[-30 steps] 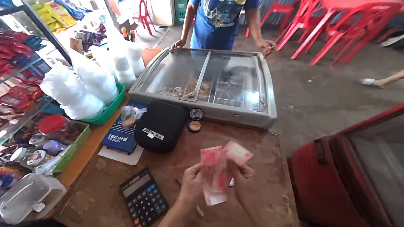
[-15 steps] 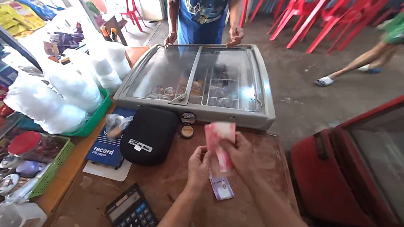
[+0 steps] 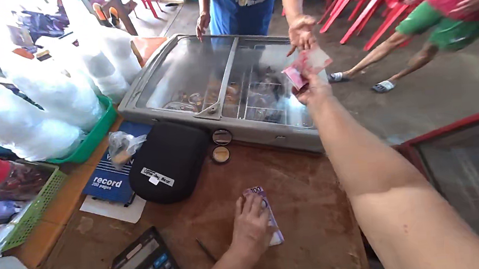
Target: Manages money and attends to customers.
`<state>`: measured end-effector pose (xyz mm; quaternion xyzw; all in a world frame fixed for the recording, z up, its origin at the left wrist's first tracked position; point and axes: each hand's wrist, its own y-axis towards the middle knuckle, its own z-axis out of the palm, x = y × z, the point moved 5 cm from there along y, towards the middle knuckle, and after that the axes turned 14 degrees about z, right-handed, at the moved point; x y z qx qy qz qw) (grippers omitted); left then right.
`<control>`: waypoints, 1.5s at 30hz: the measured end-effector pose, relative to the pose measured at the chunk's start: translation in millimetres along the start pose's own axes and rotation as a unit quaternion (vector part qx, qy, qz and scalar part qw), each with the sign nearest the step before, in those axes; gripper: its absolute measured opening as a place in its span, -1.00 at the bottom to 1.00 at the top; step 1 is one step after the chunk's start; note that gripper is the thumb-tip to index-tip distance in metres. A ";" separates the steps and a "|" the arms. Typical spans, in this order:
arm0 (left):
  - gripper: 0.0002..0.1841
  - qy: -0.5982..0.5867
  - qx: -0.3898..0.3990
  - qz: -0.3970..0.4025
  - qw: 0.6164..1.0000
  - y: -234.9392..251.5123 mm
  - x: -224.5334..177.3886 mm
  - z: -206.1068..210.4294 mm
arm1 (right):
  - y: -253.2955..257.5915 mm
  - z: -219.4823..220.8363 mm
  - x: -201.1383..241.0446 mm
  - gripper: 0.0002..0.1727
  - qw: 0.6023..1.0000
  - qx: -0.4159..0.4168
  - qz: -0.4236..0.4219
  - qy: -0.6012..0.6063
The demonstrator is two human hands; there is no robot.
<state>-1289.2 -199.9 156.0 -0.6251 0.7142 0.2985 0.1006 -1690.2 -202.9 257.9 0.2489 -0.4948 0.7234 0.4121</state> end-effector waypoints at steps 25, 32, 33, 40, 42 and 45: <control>-0.84 -0.514 -0.313 -0.234 0.764 -48.7 26.0 -68.8 | -203.1 -43.5 -75.8 -0.47 0.861 0.348 -0.160 -0.335; -0.71 -0.279 -0.304 -0.063 0.909 -112.1 -11.6 -93.8 | -370.3 -161.3 -241.1 -0.58 0.908 0.185 -0.192 -0.322; -0.70 -0.227 -0.260 -0.028 0.938 -124.0 -23.3 -91.1 | -380.0 -163.9 -255.5 -0.33 0.938 0.232 -0.059 -0.251; -0.54 -0.133 -0.179 -0.002 0.975 -246.8 -80.9 -91.1 | -437.1 -149.5 -309.5 -0.77 0.951 0.179 0.069 -0.243; -0.19 -0.248 -0.278 -0.106 0.922 -292.6 -75.6 -105.1 | -465.8 -144.9 -333.6 -0.79 0.938 0.206 0.081 -0.266; -0.02 -0.505 -0.354 -0.250 0.747 -350.0 -65.4 -117.2 | -517.1 -138.7 -382.0 -0.76 0.879 0.298 0.142 -0.345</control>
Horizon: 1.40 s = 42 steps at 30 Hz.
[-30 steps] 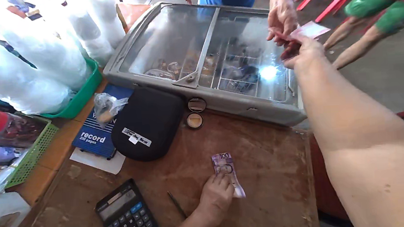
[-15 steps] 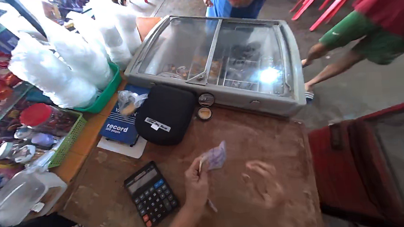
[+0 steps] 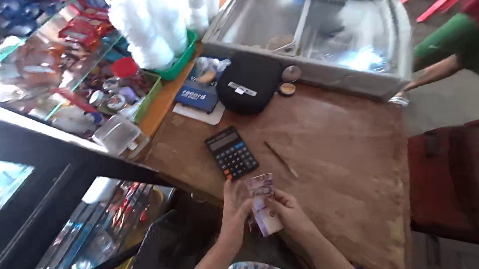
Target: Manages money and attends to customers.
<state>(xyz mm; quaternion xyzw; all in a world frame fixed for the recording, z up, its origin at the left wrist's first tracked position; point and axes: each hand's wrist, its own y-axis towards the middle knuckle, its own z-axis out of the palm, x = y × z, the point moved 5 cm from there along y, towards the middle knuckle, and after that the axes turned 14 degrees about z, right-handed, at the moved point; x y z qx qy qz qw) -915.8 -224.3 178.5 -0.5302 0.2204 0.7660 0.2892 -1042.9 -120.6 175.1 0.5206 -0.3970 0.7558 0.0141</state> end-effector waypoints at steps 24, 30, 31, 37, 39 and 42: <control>-0.35 -0.084 -0.358 -0.213 0.905 -49.2 127.3 -207.4 | -79.1 50.5 -149.1 -0.75 0.981 -0.128 0.128 -0.072; -0.39 0.010 -0.378 -0.227 0.898 -148.2 97.1 -239.5 | -76.1 62.7 -167.1 -0.75 0.976 -0.102 0.194 -0.005; -0.42 0.014 -0.386 -0.225 0.894 -162.3 93.5 -244.6 | -74.4 67.5 -170.7 -0.74 0.973 -0.091 0.210 0.003; -0.47 -0.003 -0.413 -0.211 0.886 -220.9 89.8 -266.2 | -63.8 94.0 -196.7 -0.73 0.967 -0.079 0.242 0.014; -0.48 -0.016 -0.423 -0.210 0.881 -229.2 93.5 -267.8 | -59.7 101.2 -199.9 -0.72 0.958 -0.105 0.254 0.081; -0.50 -0.031 -0.426 -0.219 0.877 -232.2 95.7 -267.2 | -50.5 114.5 -201.2 -0.69 0.927 -0.149 0.271 0.211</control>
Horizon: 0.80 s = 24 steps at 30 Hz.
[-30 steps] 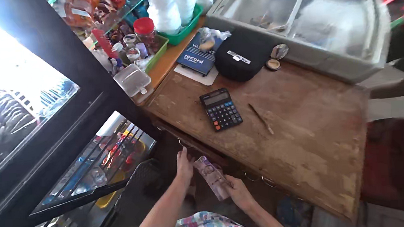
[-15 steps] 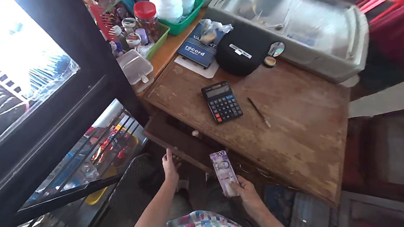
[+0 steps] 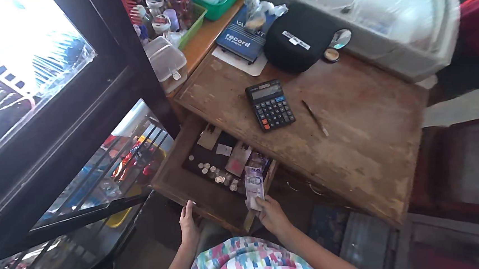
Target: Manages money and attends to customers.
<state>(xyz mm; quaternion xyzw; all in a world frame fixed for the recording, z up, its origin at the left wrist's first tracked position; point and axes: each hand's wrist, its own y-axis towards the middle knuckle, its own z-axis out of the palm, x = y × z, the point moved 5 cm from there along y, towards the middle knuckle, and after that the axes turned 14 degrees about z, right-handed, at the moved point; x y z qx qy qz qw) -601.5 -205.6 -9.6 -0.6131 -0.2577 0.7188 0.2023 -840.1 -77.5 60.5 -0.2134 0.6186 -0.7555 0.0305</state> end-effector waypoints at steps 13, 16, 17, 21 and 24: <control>-0.49 0.005 0.006 -0.012 1.000 0.2 -2.4 0.7 | 45.4 41.7 23.3 -0.62 0.975 -0.026 0.040 0.219; -0.52 0.003 -0.005 -0.012 1.000 -2.6 -6.5 3.3 | 54.2 44.3 40.7 -0.65 0.978 -0.045 0.025 0.202; -0.51 0.003 -0.003 -0.013 1.000 -2.7 -6.6 3.0 | 57.8 43.7 46.6 -0.64 0.980 -0.052 0.009 0.190; -0.49 0.008 0.004 -0.016 1.000 -2.3 -5.5 1.3 | 45.9 37.2 53.3 -0.49 0.986 -0.072 0.011 0.148; -0.49 0.023 0.015 -0.012 1.000 -3.1 -6.7 1.0 | 8.0 21.7 41.7 -0.44 0.998 -0.059 -0.029 0.009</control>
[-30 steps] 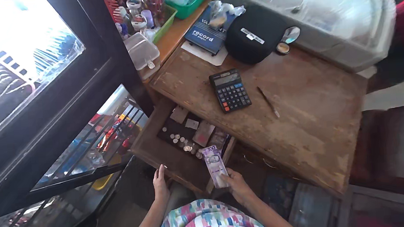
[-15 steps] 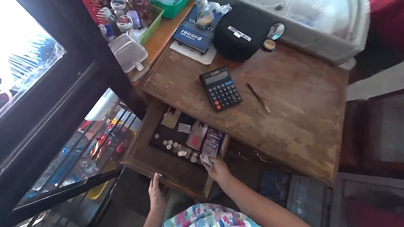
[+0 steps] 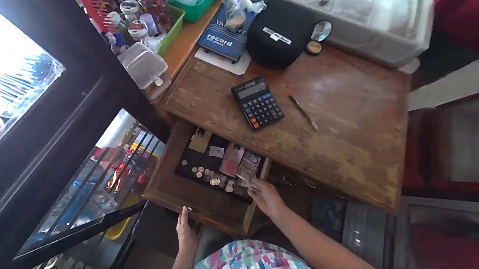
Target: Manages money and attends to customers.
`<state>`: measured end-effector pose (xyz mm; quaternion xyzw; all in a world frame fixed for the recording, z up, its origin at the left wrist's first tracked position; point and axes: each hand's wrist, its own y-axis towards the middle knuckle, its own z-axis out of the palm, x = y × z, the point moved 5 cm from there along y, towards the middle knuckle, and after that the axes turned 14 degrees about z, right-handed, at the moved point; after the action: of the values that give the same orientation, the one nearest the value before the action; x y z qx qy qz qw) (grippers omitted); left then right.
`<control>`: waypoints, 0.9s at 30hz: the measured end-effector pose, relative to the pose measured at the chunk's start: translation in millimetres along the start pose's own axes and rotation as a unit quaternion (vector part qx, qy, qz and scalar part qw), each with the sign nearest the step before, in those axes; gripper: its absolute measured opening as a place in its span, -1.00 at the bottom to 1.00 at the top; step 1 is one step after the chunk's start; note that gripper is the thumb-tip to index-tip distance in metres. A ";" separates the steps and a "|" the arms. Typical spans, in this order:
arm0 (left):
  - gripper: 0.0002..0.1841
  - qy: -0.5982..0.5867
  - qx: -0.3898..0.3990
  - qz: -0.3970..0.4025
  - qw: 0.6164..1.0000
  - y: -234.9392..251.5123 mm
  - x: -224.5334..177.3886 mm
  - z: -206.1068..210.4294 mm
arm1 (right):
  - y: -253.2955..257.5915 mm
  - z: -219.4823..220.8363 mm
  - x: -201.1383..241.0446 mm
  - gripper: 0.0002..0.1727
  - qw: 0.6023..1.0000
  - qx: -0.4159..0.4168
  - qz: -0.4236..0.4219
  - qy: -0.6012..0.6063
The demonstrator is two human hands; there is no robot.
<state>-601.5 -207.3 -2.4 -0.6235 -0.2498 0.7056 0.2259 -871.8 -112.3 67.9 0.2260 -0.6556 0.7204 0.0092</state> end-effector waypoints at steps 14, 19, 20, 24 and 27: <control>-0.49 -0.008 -0.004 -0.005 1.000 -0.8 -1.9 1.3 | 43.5 10.9 34.0 -0.45 0.536 -0.118 -0.450 -0.704; -0.51 -0.016 -0.026 -0.009 0.999 -2.4 -2.9 3.4 | 49.7 7.5 44.9 -0.50 0.539 -0.123 -0.437 -0.710; -0.51 -0.017 -0.028 -0.009 0.999 -2.3 -2.5 3.2 | 49.6 7.5 43.9 -0.53 0.541 -0.116 -0.455 -0.698; -0.51 -0.017 -0.021 -0.009 1.000 -1.9 -0.5 2.2 | 49.4 6.0 43.0 -0.78 0.539 -0.107 -0.497 -0.672; -0.52 -0.016 -0.027 -0.010 0.999 -2.2 -0.5 1.3 | 44.9 8.2 40.9 -0.83 0.492 -0.121 -0.513 -0.693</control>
<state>-602.7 -206.1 -0.5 -0.6157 -0.2787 0.7058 0.2123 -919.9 -137.9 39.8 0.9456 -0.3003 0.1135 -0.0530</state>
